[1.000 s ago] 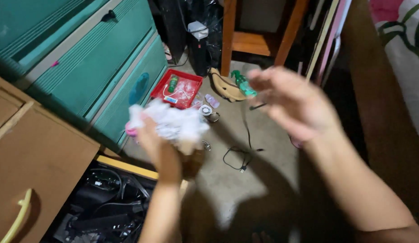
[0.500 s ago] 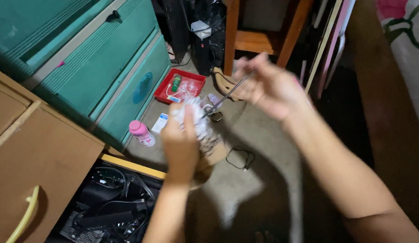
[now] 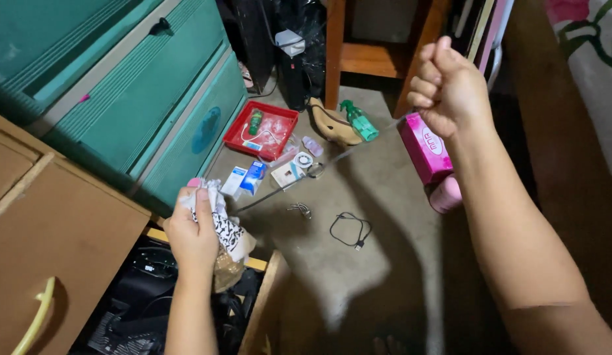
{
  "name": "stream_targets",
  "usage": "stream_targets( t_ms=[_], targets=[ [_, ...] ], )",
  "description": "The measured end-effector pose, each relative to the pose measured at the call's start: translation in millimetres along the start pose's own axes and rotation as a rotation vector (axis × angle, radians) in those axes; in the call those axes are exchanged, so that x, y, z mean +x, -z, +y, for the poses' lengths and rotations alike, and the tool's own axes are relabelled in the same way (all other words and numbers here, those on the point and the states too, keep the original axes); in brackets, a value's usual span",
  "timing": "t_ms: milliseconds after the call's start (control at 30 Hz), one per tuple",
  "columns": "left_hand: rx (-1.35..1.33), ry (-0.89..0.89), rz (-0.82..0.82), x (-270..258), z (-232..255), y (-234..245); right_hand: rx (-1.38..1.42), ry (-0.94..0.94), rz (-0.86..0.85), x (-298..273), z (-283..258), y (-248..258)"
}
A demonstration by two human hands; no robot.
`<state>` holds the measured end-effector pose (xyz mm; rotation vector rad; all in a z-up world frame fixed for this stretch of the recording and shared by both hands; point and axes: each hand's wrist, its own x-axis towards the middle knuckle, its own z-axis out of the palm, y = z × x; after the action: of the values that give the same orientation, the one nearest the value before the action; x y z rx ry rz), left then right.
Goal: The person wipes several small electronic devices and accessories with a cloth, including a hair straightener, power adapters, and cables. They pick up each item from the floor, wipe it, and place it into an open drawer.
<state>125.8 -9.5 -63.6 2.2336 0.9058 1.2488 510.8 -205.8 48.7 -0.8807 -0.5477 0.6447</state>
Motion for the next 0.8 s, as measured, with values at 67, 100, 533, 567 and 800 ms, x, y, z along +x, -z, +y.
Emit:
stream_targets(
  t_ms=[67,100,533,567,800],
  targets=[
    [-0.008,-0.009,0.036,2.5,10.8,0.1,-0.269,0.012,-0.065,-14.8,-4.0,-30.7],
    [-0.016,-0.016,0.062,2.1,16.2,-0.1,-0.537,0.023,-0.121,-23.7,-5.2,-44.8],
    [-0.103,-0.023,0.283,11.2,62.1,-14.2,-1.233,0.111,-0.879,-96.9,70.3,-158.0],
    [-0.079,-0.020,0.280,13.9,58.9,-9.5,-1.242,0.149,-0.914,-94.8,66.9,-161.3],
    [-0.003,-0.149,0.163,52.2,28.1,76.8,-1.498,0.529,-0.843,-64.3,31.1,-175.2]
  ],
)
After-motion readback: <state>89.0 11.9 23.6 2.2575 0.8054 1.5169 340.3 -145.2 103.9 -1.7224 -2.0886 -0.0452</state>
